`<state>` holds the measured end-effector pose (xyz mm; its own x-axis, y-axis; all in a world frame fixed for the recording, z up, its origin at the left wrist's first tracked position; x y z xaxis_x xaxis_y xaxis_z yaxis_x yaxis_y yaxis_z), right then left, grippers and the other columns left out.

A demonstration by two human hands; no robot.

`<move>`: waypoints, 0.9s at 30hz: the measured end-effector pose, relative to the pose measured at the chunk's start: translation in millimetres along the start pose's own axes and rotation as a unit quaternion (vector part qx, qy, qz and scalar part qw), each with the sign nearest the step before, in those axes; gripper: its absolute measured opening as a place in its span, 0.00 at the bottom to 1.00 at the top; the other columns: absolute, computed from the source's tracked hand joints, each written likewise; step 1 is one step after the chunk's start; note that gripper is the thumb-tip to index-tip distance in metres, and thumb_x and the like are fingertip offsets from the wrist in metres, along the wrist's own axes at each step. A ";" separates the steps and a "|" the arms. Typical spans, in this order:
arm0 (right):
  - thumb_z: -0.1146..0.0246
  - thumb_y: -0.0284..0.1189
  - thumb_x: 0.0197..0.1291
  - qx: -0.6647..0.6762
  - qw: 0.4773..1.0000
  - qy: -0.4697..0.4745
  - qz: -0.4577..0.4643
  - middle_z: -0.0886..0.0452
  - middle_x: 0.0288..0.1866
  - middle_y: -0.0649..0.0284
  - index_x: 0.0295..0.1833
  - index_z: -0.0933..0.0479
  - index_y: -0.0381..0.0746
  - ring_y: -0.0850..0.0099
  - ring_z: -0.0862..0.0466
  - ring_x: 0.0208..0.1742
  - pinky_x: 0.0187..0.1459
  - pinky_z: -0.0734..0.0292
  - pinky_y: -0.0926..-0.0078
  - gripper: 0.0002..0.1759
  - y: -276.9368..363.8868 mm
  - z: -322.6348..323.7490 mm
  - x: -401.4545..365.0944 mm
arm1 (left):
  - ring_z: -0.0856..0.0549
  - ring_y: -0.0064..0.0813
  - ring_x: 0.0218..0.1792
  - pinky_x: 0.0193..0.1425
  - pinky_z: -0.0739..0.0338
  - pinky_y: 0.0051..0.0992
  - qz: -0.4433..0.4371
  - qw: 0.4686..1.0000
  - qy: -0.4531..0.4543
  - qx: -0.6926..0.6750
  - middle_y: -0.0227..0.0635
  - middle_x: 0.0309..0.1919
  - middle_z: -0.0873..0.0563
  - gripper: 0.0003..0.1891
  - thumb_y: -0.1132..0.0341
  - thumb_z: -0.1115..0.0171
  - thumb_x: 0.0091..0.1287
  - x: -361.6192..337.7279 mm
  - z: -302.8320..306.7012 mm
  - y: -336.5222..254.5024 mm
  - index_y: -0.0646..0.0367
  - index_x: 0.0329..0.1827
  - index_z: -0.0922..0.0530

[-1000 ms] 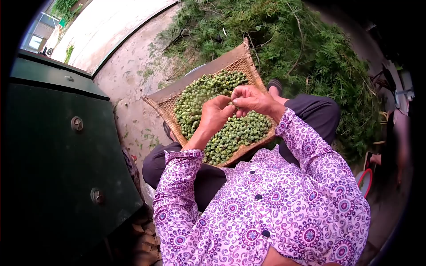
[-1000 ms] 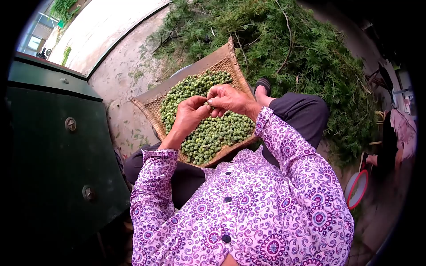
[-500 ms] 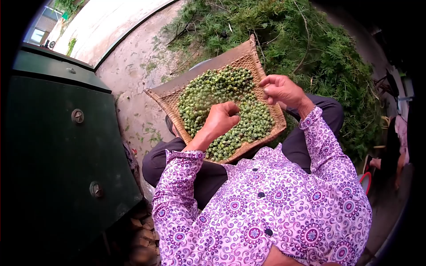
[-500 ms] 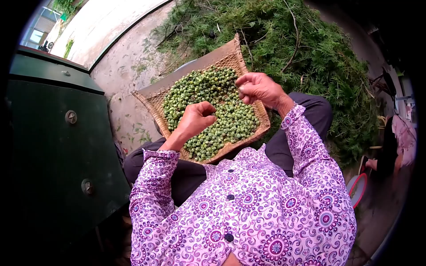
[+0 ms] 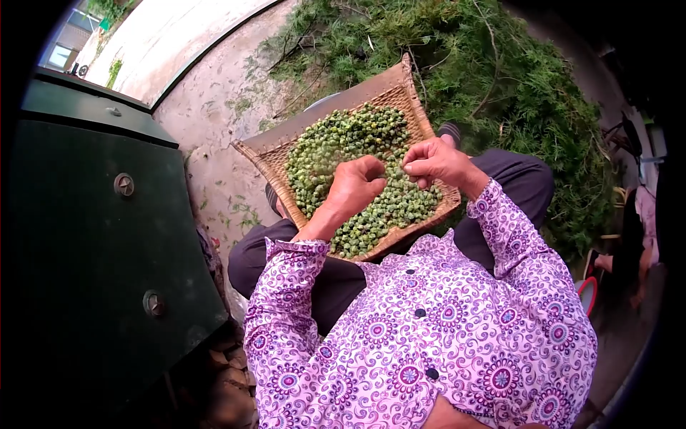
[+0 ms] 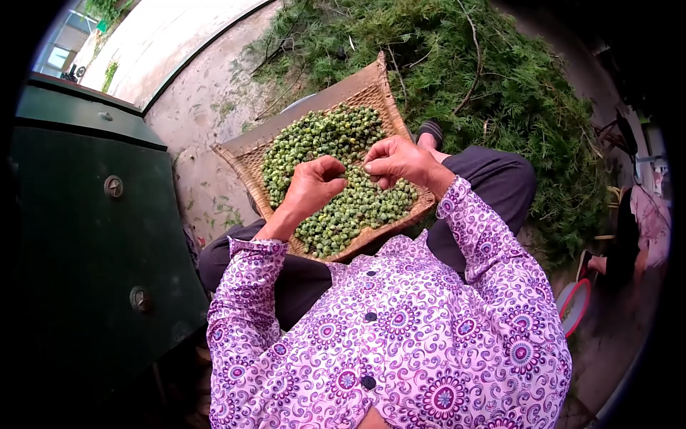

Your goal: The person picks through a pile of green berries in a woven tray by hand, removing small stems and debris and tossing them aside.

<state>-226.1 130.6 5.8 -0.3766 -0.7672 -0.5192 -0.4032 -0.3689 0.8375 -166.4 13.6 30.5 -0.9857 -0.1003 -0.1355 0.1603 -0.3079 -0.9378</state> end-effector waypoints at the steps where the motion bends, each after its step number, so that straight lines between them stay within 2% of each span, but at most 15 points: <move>1: 0.40 0.26 0.58 0.013 1.000 0.010 -0.008 0.22 0.26 0.66 0.43 0.25 0.34 0.82 0.23 0.22 0.24 0.26 0.87 0.09 -1.0 -4.5 -1.3 | 0.26 0.10 0.25 0.28 0.30 0.15 0.010 1.000 0.000 -0.016 0.22 0.23 0.21 0.06 0.74 0.35 0.52 -1.0 -0.5 -4.2 0.62 0.33 0.22; 3: 0.39 0.26 0.58 0.047 0.998 0.038 -0.023 0.22 0.28 0.66 0.48 0.27 0.33 0.81 0.23 0.23 0.25 0.26 0.86 0.13 -9.8 -20.8 1.1 | 0.26 0.10 0.25 0.28 0.30 0.15 -0.006 1.000 0.003 -0.020 0.21 0.23 0.22 0.06 0.75 0.36 0.53 0.5 -3.5 -2.7 0.61 0.34 0.22; 8: 0.39 0.29 0.59 0.049 0.996 0.079 -0.001 0.23 0.25 0.67 0.38 0.24 0.36 0.82 0.24 0.21 0.23 0.29 0.88 0.07 -17.5 -39.1 7.9 | 0.26 0.10 0.26 0.28 0.30 0.14 -0.019 0.999 -0.001 -0.041 0.21 0.24 0.22 0.06 0.76 0.36 0.54 -1.3 -1.5 -3.2 0.61 0.34 0.22; 10: 0.39 0.29 0.59 0.055 0.995 0.076 0.016 0.23 0.24 0.68 0.36 0.24 0.37 0.83 0.24 0.21 0.22 0.29 0.89 0.06 -13.5 -36.3 6.7 | 0.26 0.10 0.26 0.28 0.30 0.14 0.013 0.998 -0.003 -0.064 0.20 0.24 0.22 0.06 0.76 0.36 0.54 -0.3 -0.3 -0.5 0.62 0.34 0.22; 16: 0.41 0.28 0.58 -0.002 1.000 0.013 0.027 0.24 0.21 0.70 0.32 0.24 0.38 0.85 0.26 0.19 0.21 0.31 0.89 0.06 -4.3 -13.3 -0.9 | 0.26 0.11 0.26 0.29 0.29 0.16 0.006 0.999 0.029 -0.045 0.21 0.23 0.21 0.06 0.76 0.37 0.53 1.4 -8.6 3.1 0.62 0.33 0.22; 18: 0.40 0.27 0.56 -0.045 0.996 -0.056 0.049 0.24 0.21 0.70 0.29 0.23 0.36 0.85 0.25 0.19 0.21 0.28 0.88 0.06 8.7 13.8 -10.5 | 0.25 0.14 0.25 0.29 0.28 0.18 -0.029 0.992 0.091 0.085 0.27 0.22 0.21 0.07 0.77 0.39 0.51 -1.0 -19.3 -1.1 0.62 0.34 0.22; 19: 0.40 0.26 0.56 -0.116 0.980 -0.127 0.100 0.23 0.21 0.69 0.30 0.23 0.35 0.86 0.25 0.19 0.21 0.28 0.87 0.06 21.9 41.8 -17.5 | 0.20 0.25 0.25 0.32 0.25 0.24 -0.055 0.976 0.110 0.178 0.36 0.23 0.19 0.10 0.78 0.43 0.49 -5.3 -24.3 -7.0 0.61 0.36 0.21; 20: 0.38 0.25 0.52 -0.120 0.949 -0.209 0.204 0.21 0.23 0.67 0.36 0.21 0.34 0.82 0.22 0.23 0.24 0.25 0.85 0.07 27.5 84.8 -22.5 | 0.17 0.38 0.31 0.37 0.23 0.32 -0.095 0.953 0.145 0.248 0.43 0.28 0.17 0.18 0.76 0.44 0.47 -10.5 -37.3 6.6 0.58 0.43 0.21; 21: 0.36 0.24 0.47 -0.250 0.867 -0.351 0.250 0.18 0.31 0.58 0.44 0.21 0.35 0.70 0.18 0.33 0.36 0.21 0.77 0.15 34.1 133.8 -40.2 | 0.17 0.41 0.35 0.41 0.23 0.34 -0.046 0.923 0.226 0.307 0.44 0.31 0.17 0.21 0.75 0.44 0.47 -19.8 -52.0 21.1 0.55 0.48 0.22; 22: 0.36 0.25 0.44 -0.435 0.762 -0.430 0.212 0.19 0.42 0.50 0.49 0.22 0.37 0.59 0.19 0.44 0.48 0.23 0.69 0.21 46.1 155.4 -61.0 | 0.18 0.43 0.38 0.44 0.23 0.37 0.002 0.881 0.304 0.363 0.45 0.33 0.17 0.25 0.74 0.44 0.46 -30.9 -64.0 34.0 0.52 0.53 0.23; 23: 0.36 0.25 0.42 -0.585 0.652 -0.473 0.091 0.22 0.48 0.46 0.50 0.23 0.37 0.55 0.21 0.48 0.52 0.26 0.64 0.23 42.8 165.9 -71.8 | 0.18 0.42 0.40 0.47 0.23 0.37 0.021 0.842 0.366 0.396 0.44 0.36 0.17 0.30 0.72 0.43 0.46 -40.2 -74.2 39.9 0.49 0.58 0.27; 24: 0.36 0.26 0.41 -0.614 0.619 -0.476 0.115 0.20 0.42 0.48 0.43 0.20 0.36 0.56 0.20 0.45 0.49 0.25 0.63 0.18 47.4 164.2 -78.7 | 0.18 0.42 0.42 0.49 0.23 0.35 0.039 0.827 0.386 0.407 0.43 0.37 0.17 0.28 0.71 0.43 0.47 -44.9 -76.7 37.0 0.50 0.57 0.26; 26: 0.37 0.29 0.41 -0.547 0.738 -0.390 0.059 0.20 0.37 0.47 0.34 0.19 0.37 0.56 0.19 0.42 0.46 0.25 0.63 0.12 18.3 168.6 -57.3 | 0.18 0.41 0.43 0.49 0.23 0.35 0.024 0.836 0.370 0.404 0.43 0.39 0.17 0.26 0.69 0.42 0.49 -41.2 -77.7 41.3 0.51 0.56 0.25; 27: 0.37 0.31 0.41 -0.506 0.774 -0.369 0.092 0.20 0.31 0.48 0.26 0.19 0.37 0.56 0.19 0.36 0.41 0.24 0.62 0.08 7.6 151.5 -44.5 | 0.18 0.41 0.43 0.49 0.23 0.35 0.025 0.836 0.372 0.403 0.43 0.39 0.17 0.26 0.69 0.42 0.49 -40.4 -78.3 42.1 0.51 0.56 0.25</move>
<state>-338.8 241.5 9.5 -0.8744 -0.4849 -0.0182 0.4335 -0.7974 0.4199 -124.0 78.8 -28.6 -0.6890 0.3914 -0.6099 -0.1094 -0.8881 -0.4464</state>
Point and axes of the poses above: each hand's wrist, its own x-axis towards the middle knuckle, its own z-axis out of the back of the hand, y = z × x, the point moved 10 cm from there along x, towards the middle knuckle
